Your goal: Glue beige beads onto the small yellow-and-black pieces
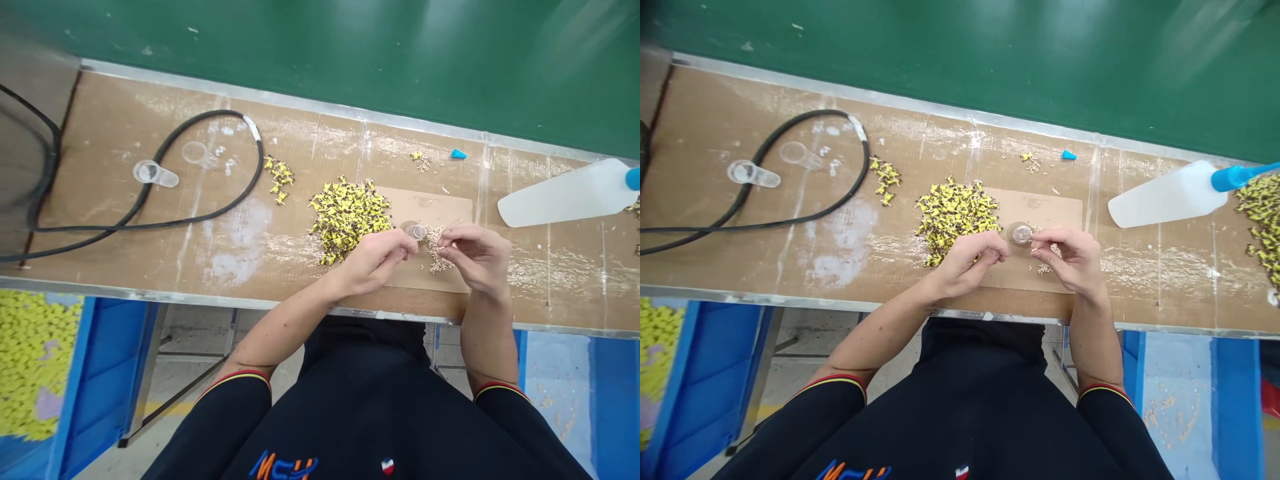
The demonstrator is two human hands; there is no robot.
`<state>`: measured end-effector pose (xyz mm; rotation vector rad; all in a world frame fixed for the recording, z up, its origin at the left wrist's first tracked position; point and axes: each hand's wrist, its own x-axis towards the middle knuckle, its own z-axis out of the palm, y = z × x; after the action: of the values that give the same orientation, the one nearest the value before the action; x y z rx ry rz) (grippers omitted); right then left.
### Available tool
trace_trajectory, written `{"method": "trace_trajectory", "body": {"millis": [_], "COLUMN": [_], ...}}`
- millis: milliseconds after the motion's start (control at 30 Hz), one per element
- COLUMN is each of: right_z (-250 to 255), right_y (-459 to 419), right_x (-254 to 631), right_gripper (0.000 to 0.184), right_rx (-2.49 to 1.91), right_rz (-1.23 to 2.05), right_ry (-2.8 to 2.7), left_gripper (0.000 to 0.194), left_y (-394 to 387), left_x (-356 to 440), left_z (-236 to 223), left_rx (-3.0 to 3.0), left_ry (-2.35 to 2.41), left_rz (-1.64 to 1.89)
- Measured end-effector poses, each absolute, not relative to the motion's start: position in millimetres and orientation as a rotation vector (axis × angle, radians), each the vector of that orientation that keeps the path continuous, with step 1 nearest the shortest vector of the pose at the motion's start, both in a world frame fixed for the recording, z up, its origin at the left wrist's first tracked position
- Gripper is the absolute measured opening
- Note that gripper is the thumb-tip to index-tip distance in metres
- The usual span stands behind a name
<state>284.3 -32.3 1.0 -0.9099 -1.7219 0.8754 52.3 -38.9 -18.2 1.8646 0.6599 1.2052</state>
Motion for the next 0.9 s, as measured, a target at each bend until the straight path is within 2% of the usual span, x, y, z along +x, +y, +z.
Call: {"method": "trace_trajectory", "body": {"millis": [167,400,533,733,900], "right_z": [1,-1,-1,-1,-3], "right_y": [-31,-31,-32,-33,-35], "right_x": [283,280,279,277,271], "right_gripper": [0.024,0.022,0.014,0.013,0.011], "right_rx": [-0.936,-0.859,-0.861,-0.848,-0.851], "right_rz": [0.802,0.841,0.836,0.811,0.813], "right_ry": [-1.835,-1.747,-1.743,-1.824,-1.909], "left_gripper": [0.017,0.03,0.025,0.026,0.017], "left_y": [-40,-40,-40,-40,-41], "left_x": [56,55,56,58,58], "left_z": [-22,-22,-20,-19,-18], "left_rx": [1.712,1.65,1.662,1.695,1.712], "left_ry": [0.716,0.765,0.728,0.675,0.711], "left_rz": [1.135,1.058,1.099,1.151,1.121]}}
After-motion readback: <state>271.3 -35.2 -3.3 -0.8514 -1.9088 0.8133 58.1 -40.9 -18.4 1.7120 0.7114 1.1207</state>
